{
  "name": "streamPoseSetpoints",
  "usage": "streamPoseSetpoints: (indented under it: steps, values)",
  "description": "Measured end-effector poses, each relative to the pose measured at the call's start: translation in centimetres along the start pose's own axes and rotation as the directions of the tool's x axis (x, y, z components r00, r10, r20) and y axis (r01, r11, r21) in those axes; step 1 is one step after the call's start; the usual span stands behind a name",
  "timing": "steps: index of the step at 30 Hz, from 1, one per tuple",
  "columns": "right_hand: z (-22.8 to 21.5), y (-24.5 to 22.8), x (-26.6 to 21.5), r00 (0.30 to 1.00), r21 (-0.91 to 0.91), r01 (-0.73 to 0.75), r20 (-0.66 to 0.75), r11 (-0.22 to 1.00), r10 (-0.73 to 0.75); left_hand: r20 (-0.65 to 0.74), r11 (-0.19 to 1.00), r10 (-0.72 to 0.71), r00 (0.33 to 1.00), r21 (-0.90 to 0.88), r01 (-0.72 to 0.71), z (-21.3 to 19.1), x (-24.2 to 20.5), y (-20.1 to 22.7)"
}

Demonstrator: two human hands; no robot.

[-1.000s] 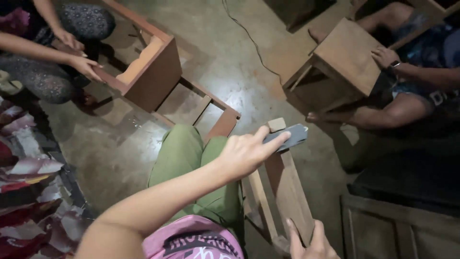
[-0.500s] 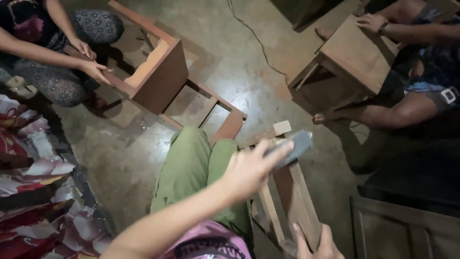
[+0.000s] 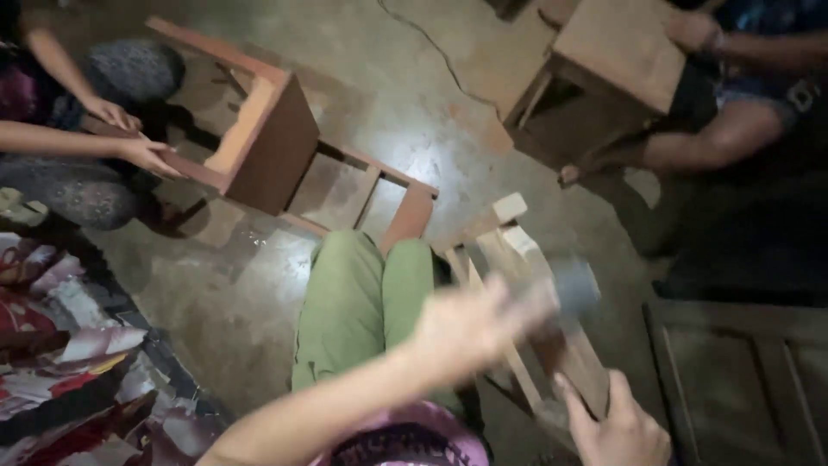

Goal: The person sands a wooden frame using a sanding block. They hold the frame with one hand and rub the sanding block along its edges and surfaces. Other people in the room are also sanding wooden furniture.

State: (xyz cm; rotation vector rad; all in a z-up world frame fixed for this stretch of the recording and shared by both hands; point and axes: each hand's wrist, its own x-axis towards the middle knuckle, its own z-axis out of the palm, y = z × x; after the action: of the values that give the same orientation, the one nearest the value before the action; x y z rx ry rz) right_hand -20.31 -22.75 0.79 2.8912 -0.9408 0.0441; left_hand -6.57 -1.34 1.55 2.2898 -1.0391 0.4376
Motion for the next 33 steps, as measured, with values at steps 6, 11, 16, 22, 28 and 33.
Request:
streamPoseSetpoints:
  steps: [6,11,16,22,28,33]
  values:
    - [0.3,0.0,0.7,0.983,-0.022,0.021,0.181,1.0,-0.017,-0.139,0.983,0.027,0.99,0.185,0.0,0.7,0.2,3.3]
    - [-1.6,-1.7,0.8,0.989,0.018,0.145,0.038,0.989,-0.146,-0.145,0.944,-0.013,0.989,0.325,0.06,0.6,3.2,-2.0]
    - [-0.7,-1.5,1.4,0.986,0.11,-0.008,0.165,0.994,-0.01,0.025,0.989,0.072,0.997,0.128,-0.074,0.7,1.1,2.9]
    - [-9.0,-5.7,0.8,0.988,0.599,-0.107,0.157,0.793,0.015,-0.01,0.972,-0.128,0.992,0.196,0.127,-1.3,4.8,-6.5]
    - [-9.2,-5.0,1.6,0.636,0.068,0.661,-0.578,0.747,-0.511,0.015,0.923,0.319,0.948,-0.234,-0.307,-5.1,5.5,-3.3]
    - [-8.7,-3.7,2.6,0.649,0.074,0.712,-0.449,0.699,-0.614,-0.043,0.647,0.5,0.865,-0.646,-0.406,-4.5,8.8,-5.0]
